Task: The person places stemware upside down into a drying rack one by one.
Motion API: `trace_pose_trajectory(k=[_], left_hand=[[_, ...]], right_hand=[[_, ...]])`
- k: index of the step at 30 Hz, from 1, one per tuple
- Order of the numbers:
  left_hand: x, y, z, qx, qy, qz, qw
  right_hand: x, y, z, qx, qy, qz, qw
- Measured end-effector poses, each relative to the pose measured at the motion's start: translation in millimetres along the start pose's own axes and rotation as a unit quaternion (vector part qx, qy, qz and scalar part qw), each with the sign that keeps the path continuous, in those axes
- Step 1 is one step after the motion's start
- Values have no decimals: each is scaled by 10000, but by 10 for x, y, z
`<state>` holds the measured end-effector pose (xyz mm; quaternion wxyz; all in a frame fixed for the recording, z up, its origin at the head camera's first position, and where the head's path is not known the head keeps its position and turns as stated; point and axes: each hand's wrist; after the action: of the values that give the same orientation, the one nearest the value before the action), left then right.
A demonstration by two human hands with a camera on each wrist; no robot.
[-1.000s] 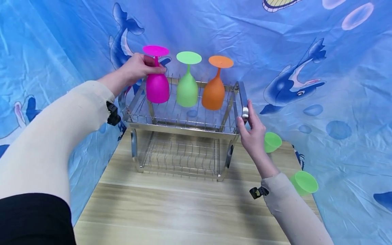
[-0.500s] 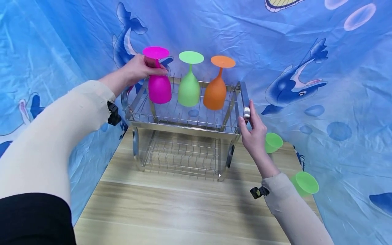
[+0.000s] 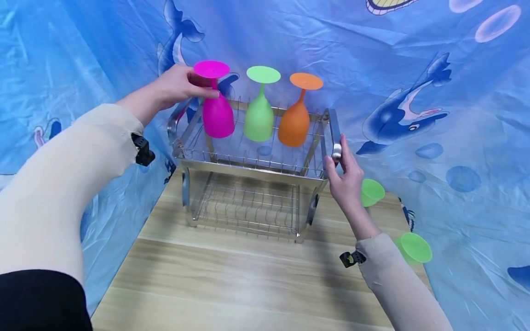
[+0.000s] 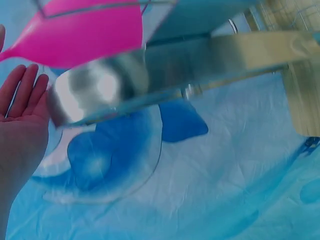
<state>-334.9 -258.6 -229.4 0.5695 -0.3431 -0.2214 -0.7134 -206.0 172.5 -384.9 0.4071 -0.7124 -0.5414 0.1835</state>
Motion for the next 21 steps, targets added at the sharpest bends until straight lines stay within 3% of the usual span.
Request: trace_pose_trajectory(k=[8,15,21], left_hand=[[196,271,-147,61,-366,26,9993],[299,689,-266,122,-711,271,9970],[296,1023,-310,50,-496,636,9967]], right_hand=[[12,5,-3,-110,-31,-72,9999],[-41,7,41,-8,-110,-201,9997],[-93,-20,38,56,36,-236,9997]])
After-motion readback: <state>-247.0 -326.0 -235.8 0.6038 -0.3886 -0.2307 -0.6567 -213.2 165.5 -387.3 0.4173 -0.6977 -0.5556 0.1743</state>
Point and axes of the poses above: each hand's wrist, its own y-axis away from the middle knuckle, its own x-axis out of the back of the hand, z = x × y, and after that the axes turned 10 degrees about -y, right-handed
